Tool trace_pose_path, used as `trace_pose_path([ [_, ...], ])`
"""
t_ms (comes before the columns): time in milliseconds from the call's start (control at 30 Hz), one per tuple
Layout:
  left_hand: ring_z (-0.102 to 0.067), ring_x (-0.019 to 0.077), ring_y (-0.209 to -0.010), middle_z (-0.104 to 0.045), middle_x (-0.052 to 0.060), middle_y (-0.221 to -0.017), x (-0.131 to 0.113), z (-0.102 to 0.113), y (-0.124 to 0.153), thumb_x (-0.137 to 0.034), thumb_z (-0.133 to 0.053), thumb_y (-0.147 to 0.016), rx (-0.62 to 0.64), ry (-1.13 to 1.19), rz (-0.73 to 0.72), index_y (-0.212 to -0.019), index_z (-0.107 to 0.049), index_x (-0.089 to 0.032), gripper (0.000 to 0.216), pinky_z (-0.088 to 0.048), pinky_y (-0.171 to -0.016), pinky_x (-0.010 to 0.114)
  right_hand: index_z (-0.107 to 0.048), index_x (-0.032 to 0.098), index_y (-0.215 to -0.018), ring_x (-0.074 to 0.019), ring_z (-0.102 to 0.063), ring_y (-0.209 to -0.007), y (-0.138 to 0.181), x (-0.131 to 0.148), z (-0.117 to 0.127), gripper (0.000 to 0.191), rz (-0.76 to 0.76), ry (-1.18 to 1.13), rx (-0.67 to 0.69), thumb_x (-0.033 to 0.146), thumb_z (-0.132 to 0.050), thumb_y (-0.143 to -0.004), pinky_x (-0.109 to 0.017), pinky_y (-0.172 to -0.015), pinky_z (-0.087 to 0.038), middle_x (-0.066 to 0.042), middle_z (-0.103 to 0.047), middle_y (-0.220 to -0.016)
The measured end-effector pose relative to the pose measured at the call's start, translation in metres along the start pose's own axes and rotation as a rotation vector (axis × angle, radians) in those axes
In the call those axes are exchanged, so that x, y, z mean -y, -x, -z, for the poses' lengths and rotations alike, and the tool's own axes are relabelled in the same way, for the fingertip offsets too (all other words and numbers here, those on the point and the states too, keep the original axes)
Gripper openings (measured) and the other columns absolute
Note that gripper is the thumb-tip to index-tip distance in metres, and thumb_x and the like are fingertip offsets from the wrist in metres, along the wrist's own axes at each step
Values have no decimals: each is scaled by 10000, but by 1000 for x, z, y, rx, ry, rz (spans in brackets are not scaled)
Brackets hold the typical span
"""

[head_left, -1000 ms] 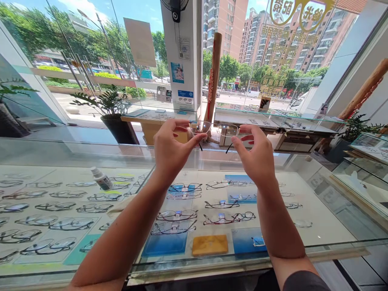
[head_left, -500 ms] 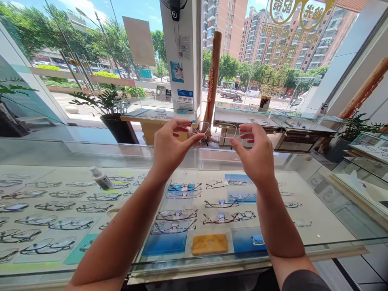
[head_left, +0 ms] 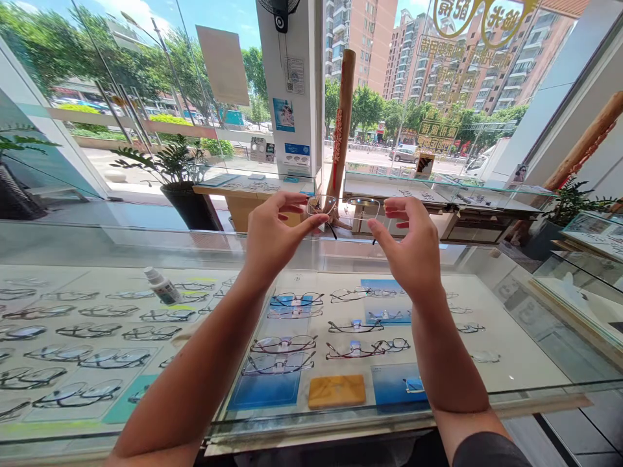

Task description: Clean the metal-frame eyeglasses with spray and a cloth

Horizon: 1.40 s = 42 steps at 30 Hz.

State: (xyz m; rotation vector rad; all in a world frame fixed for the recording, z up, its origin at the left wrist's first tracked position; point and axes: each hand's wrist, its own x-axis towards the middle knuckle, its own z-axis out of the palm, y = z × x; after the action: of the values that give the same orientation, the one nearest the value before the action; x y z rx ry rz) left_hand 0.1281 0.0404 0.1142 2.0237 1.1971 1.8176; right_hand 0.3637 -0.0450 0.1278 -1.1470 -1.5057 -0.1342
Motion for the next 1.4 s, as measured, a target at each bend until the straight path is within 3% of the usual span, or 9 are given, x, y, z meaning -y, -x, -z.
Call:
trace_pose_path([
  [100,-800,268,-964,-851,87,-1086,2,-2,0,-643,-992,-762,-22,8,-24,-1124,-817,-230,576,-607,-787,394,-698,234,-1188,-273,-756,-1123,-1,-2,-1,240,-3,-6,0,333,-742,-974,-467,-939,-607,-93,-782,-1227],
  [300,-765,270,-986,-822,86,-1083,1,-10,7,-675,-1013,-727,-180,-34,-167,-1084,-742,-237,626,-613,-852,432,-728,252,-1239,-302,-770,-1145,-4,-11,-1,276,-81,-8,46,347,-729,-980,-522,-954,-601,-99,-820,-1287],
  [533,-739,252,-932,-799,67,-1045,4,-14,9,-663,-1025,-719,-224,-34,-227,-1064,-720,-248,620,-613,-823,422,-746,256,-1254,-313,-776,-1149,-5,-15,-1,292,-95,-7,52,372,-726,-987,-538,-963,-598,-100,-833,-1284],
  [733,-755,258,-987,-803,75,-1083,8,-13,6,-620,-1032,-734,-191,28,-212,-1116,-739,-245,610,-636,-818,403,-729,259,-1234,-301,-772,-1132,-4,-14,-2,273,-72,-25,35,359,-739,-980,-532,-961,-605,-90,-816,-1278],
  [1033,-785,266,-1166,-785,99,-1239,34,-24,-6,-576,-1028,-754,-103,322,-177,-1269,-700,-252,691,-672,-871,358,-672,276,-1269,-290,-727,-1177,-2,-9,-14,266,144,-83,-84,332,-718,-1013,-499,-923,-635,-89,-742,-1270],
  [1267,-759,274,-1160,-747,97,-1254,27,-28,0,-602,-1009,-771,-291,189,-288,-1286,-669,-254,708,-633,-830,374,-666,286,-1294,-295,-712,-1274,-3,-16,-20,302,116,-179,-58,345,-713,-1001,-492,-983,-661,-93,-731,-1320],
  [1400,-701,309,-1226,-702,99,-1288,22,-22,1,-614,-992,-787,-381,54,-405,-1329,-647,-263,732,-617,-888,422,-673,293,-1306,-284,-711,-1344,-6,-22,-22,324,29,-337,10,381,-722,-998,-476,-1058,-653,-91,-737,-1395],
])
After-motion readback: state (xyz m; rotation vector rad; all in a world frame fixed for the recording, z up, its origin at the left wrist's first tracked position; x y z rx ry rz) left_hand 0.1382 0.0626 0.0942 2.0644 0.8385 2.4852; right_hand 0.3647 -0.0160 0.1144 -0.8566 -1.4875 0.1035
